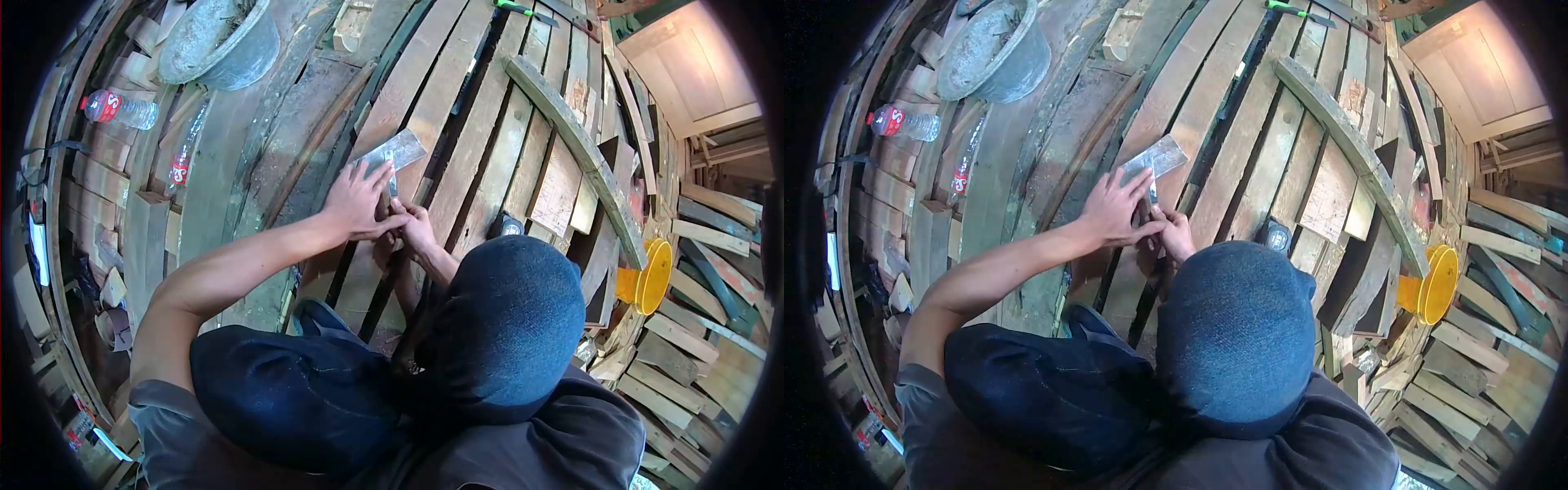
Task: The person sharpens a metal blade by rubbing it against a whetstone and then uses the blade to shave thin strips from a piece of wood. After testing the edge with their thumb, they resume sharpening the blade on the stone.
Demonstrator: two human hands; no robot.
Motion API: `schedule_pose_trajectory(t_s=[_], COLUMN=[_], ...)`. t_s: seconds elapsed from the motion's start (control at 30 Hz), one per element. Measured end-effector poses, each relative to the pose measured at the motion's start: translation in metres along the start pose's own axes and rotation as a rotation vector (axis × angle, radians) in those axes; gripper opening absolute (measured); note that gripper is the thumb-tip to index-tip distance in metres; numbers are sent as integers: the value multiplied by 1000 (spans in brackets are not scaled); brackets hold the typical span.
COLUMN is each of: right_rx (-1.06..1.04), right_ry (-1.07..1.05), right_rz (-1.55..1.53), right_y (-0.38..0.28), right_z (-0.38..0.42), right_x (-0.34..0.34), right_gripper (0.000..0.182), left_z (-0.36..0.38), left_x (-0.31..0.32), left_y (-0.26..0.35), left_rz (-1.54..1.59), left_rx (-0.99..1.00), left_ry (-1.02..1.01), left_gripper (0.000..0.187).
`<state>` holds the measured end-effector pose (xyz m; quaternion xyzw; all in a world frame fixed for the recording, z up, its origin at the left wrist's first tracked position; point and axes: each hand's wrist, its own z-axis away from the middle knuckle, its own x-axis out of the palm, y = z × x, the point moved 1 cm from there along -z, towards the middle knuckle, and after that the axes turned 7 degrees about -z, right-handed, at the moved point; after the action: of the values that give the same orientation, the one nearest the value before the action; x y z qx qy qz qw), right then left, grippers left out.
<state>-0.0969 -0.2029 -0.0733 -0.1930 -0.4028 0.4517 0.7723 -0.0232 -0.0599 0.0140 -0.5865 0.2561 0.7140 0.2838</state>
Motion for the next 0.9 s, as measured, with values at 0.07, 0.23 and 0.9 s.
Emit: schedule_pose_trajectory(t_s=[0.07, 0.23, 0.9], right_rx=[-1, -33, -60], right_ry=[26, 13, -19], right_rz=[-55, -39, 9], right_y=[-8, -6, -10], right_z=[-4, 8, -4], right_x=[8, 15, 9], right_gripper=[33, 33, 35], left_z=[-6, -6, -14], left_x=[1, -6, -13], left_y=[-2, 10, 8], left_rz=[-31, -29, 53], left_rx=[-5, -28, -70], left_ry=[12, -58, -130], left_gripper=[107, 113, 117])
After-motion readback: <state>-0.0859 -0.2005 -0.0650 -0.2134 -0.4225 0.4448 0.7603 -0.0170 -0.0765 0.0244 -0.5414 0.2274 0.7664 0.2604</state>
